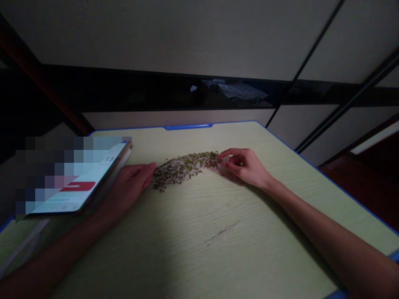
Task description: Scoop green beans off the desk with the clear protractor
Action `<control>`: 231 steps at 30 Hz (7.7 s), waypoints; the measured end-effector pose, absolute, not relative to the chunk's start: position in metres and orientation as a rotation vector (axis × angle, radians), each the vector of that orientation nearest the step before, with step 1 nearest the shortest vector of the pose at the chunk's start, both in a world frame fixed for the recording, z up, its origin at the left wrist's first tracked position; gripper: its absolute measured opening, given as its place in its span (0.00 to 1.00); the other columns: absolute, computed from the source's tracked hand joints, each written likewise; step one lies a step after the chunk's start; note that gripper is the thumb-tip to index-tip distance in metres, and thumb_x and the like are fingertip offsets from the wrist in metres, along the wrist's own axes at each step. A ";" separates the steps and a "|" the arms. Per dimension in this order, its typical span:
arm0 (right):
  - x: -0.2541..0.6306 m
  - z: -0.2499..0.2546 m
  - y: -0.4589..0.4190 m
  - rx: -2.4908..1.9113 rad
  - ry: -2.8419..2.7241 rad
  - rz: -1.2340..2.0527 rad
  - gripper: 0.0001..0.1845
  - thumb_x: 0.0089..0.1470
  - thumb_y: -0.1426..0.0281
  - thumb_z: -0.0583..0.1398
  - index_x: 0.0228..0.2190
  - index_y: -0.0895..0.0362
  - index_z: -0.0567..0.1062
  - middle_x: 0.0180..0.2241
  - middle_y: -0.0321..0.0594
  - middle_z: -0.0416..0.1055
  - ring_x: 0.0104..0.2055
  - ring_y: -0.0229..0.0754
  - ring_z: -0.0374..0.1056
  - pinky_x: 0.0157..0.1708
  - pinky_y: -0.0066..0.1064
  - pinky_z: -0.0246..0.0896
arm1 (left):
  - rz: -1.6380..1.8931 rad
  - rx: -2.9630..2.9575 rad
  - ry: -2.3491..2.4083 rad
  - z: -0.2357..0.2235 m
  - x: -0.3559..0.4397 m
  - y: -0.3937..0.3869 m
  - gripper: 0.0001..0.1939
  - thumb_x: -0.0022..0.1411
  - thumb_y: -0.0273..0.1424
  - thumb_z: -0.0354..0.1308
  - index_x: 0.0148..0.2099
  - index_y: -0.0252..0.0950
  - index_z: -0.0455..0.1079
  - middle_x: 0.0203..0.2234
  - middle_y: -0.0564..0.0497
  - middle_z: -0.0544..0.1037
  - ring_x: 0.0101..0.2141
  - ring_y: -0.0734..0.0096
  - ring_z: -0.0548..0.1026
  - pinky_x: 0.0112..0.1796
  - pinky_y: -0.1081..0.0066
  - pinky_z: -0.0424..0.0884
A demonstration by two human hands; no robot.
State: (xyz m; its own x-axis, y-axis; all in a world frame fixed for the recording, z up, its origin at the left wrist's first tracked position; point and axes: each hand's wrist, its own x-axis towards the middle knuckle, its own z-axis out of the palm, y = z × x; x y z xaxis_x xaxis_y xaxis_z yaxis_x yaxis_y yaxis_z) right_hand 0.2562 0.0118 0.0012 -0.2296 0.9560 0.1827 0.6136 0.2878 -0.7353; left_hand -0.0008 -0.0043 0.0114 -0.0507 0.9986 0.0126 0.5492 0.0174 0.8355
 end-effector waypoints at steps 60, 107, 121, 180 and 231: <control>0.255 0.006 0.007 -1.375 -1.963 0.712 0.15 0.46 0.71 0.56 0.35 0.64 0.76 0.15 0.31 0.60 0.16 0.30 0.51 0.17 0.24 0.45 | 0.884 1.592 1.680 0.013 -0.001 -0.005 0.19 0.52 0.39 0.46 0.13 0.39 0.49 0.09 0.61 0.53 0.14 0.79 0.53 0.20 0.74 0.51; 0.259 0.013 0.005 -1.469 -1.916 0.656 0.14 0.44 0.73 0.55 0.33 0.64 0.75 0.12 0.31 0.60 0.14 0.31 0.52 0.15 0.25 0.44 | 0.903 1.595 1.664 0.011 -0.002 -0.005 0.20 0.52 0.39 0.46 0.13 0.39 0.49 0.09 0.61 0.53 0.14 0.79 0.53 0.19 0.74 0.50; 0.257 0.012 0.005 -1.434 -1.963 0.621 0.14 0.45 0.74 0.55 0.34 0.66 0.76 0.13 0.31 0.58 0.15 0.30 0.50 0.15 0.23 0.43 | 0.919 1.597 1.643 0.010 -0.002 -0.004 0.19 0.51 0.41 0.46 0.13 0.39 0.49 0.09 0.61 0.53 0.14 0.79 0.53 0.19 0.74 0.51; 0.262 0.013 0.005 -1.266 -2.345 0.320 0.16 0.52 0.73 0.53 0.42 0.57 0.74 0.24 0.36 0.72 0.20 0.34 0.59 0.24 0.27 0.53 | 0.901 1.602 1.668 0.014 0.001 -0.007 0.19 0.53 0.38 0.46 0.14 0.39 0.49 0.09 0.61 0.53 0.14 0.79 0.52 0.19 0.74 0.50; 0.257 0.011 0.005 -1.049 -2.506 0.176 0.16 0.59 0.71 0.49 0.45 0.59 0.72 0.36 0.44 0.73 0.35 0.41 0.65 0.35 0.32 0.58 | 0.901 1.577 1.661 0.011 -0.001 -0.005 0.19 0.53 0.38 0.46 0.14 0.39 0.49 0.09 0.61 0.53 0.14 0.79 0.52 0.20 0.74 0.51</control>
State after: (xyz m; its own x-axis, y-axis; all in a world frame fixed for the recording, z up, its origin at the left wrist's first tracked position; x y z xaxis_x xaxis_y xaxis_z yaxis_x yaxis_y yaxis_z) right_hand 0.2570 0.0049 0.0107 -0.6297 0.7048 0.3267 0.6521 0.7081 -0.2708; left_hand -0.0007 -0.0050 0.0109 -0.0473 0.9988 -0.0078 0.5382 0.0321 0.8422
